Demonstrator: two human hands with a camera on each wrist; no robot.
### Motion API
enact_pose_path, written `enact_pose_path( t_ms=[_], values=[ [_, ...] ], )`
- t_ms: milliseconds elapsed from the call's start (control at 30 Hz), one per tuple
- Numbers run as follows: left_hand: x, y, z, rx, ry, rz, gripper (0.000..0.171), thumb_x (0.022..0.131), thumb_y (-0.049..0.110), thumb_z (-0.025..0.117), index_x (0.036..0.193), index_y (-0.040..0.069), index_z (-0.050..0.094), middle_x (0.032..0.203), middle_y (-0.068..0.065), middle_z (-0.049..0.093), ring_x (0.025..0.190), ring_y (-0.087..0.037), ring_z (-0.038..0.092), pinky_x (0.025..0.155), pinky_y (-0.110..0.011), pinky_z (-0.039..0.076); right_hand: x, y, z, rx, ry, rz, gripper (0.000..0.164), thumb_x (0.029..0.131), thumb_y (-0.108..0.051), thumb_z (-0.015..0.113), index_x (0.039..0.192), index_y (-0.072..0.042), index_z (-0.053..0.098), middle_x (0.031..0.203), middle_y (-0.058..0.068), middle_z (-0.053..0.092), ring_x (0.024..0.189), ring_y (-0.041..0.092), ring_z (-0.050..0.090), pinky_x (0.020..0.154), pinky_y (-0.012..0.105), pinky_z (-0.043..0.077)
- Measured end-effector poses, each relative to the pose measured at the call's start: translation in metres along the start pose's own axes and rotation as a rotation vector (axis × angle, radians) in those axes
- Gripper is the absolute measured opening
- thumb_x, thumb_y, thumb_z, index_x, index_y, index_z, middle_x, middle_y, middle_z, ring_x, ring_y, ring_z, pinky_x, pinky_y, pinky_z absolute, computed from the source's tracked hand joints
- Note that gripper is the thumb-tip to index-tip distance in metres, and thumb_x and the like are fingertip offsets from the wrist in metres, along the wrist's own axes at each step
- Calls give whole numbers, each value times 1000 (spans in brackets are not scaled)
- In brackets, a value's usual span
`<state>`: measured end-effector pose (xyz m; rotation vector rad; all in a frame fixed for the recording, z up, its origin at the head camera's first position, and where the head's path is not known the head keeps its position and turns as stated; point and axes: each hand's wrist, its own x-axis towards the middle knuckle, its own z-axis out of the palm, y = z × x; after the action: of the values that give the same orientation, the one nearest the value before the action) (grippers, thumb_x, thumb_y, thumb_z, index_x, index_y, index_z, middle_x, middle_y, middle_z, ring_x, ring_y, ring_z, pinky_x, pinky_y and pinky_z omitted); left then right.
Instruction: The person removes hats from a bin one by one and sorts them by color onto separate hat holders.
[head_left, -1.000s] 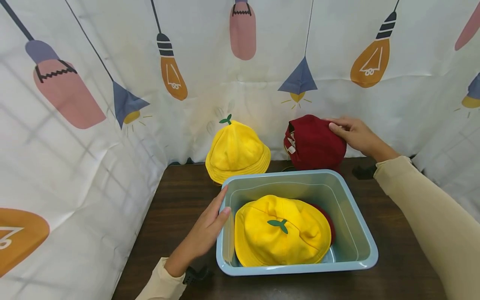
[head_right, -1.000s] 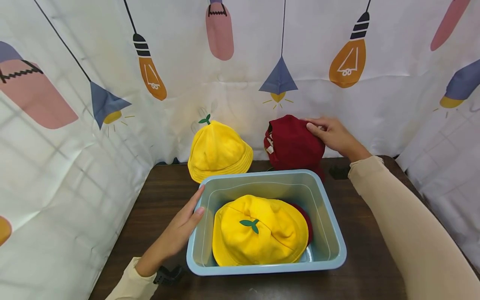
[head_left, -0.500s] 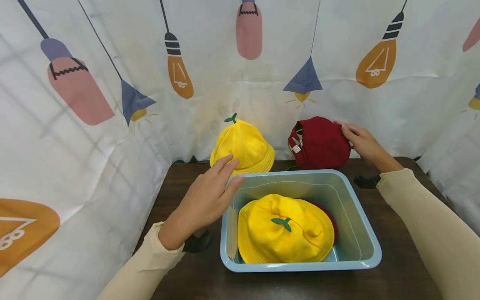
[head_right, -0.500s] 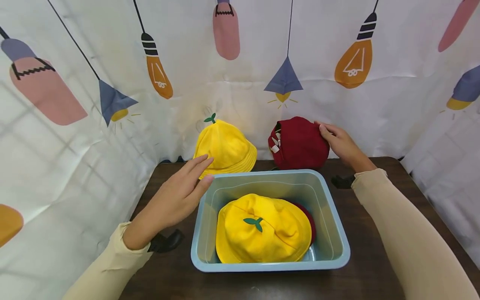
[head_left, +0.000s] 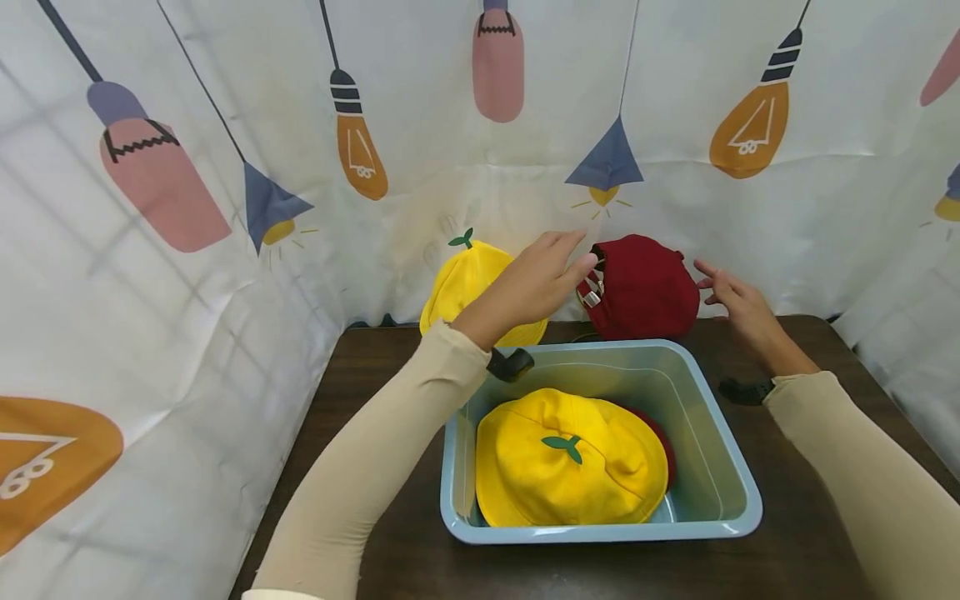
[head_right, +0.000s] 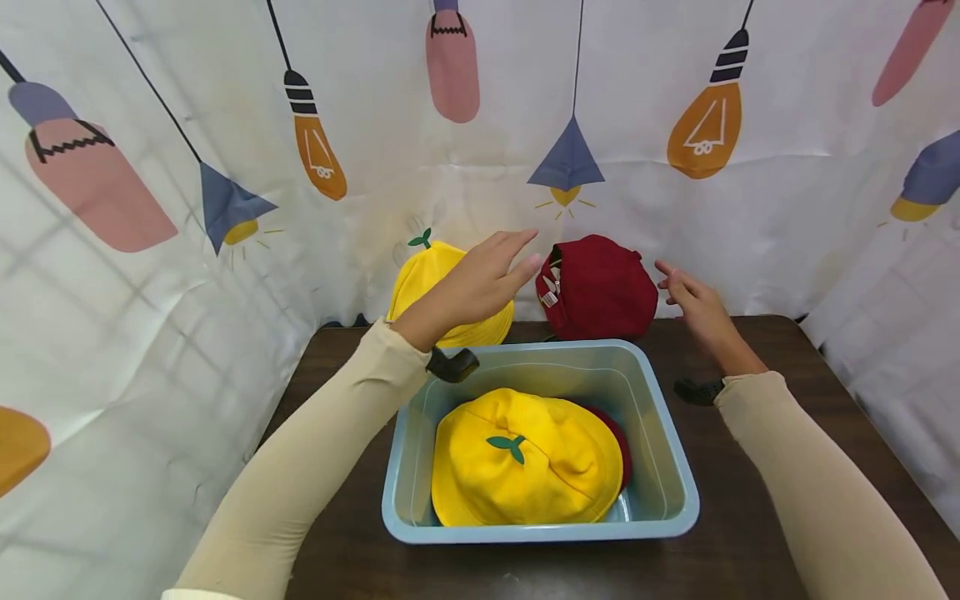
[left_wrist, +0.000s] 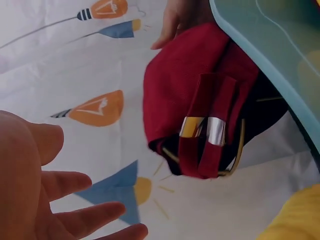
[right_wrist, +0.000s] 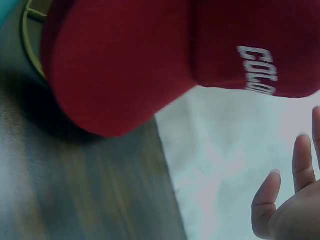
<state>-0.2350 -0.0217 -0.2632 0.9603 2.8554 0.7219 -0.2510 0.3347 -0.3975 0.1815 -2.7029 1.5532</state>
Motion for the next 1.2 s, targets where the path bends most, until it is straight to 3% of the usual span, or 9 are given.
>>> enact_pose_path(
  t_ms=[133,233,333,433,600,700,800,967,1200],
  values=[
    [32,3,13,11,-50,-45,63,111,43,36,164,13,22,166,-8,30,154,-23,29,127,-37,24,-1,12,12,42,5,-25,58,110,-49,27,162,-24,30,117,-26,52,104,7,49,83,27,49],
    [49,3,22,8,-74,-83,62,111,44,36,164,16,22,167,-8,30,154,-23,28,127,-37,24,-1,20,21,259,-9,-22,49,110,-47,32,154,-31,47,115,-25,57,101,6,50,81,27,45],
    [59,1,30,-2,-101,-109,62,111,45,35,165,18,21,168,-7,27,155,-22,25,128,-37,23,-2,26,29,501,-35,1,37,109,-45,36,132,-35,63,113,-22,61,101,3,53,81,30,42],
    [65,-2,36,6,-123,-108,61,111,44,36,164,18,22,168,-7,28,155,-22,27,127,-36,23,-4,28,35,615,-39,13,30,109,-45,38,116,-36,66,109,-21,66,100,0,58,81,29,45],
    [71,-8,45,29,-118,-93,57,111,40,38,163,19,28,165,-3,36,153,-21,33,126,-32,25,-5,27,43,635,5,21,27,109,-43,43,115,-37,68,106,-20,68,99,-1,58,82,27,45],
    [73,-9,47,28,-87,-86,52,111,38,39,161,22,33,162,-1,42,149,-20,40,124,-31,30,-5,25,47,630,47,30,28,107,-39,48,120,-34,72,110,-21,67,99,0,59,83,20,50],
    [74,-9,47,27,-65,-84,50,111,38,39,159,25,38,159,-1,47,142,-20,48,121,-33,35,-4,19,52,671,86,45,29,104,-35,54,125,-30,73,108,-17,70,91,2,61,76,17,55],
    [70,-7,46,77,-45,-166,46,110,42,40,155,38,42,159,7,46,140,-17,49,116,-50,39,-6,5,59,739,158,56,19,100,-30,62,110,-28,78,95,-12,69,74,4,59,66,15,54],
    [67,-8,45,108,-15,-235,41,108,46,41,149,45,49,158,14,46,144,-15,46,120,-68,24,3,18,68,702,255,46,16,101,-29,63,94,-31,78,108,-13,59,78,1,59,65,12,51]
  ],
)
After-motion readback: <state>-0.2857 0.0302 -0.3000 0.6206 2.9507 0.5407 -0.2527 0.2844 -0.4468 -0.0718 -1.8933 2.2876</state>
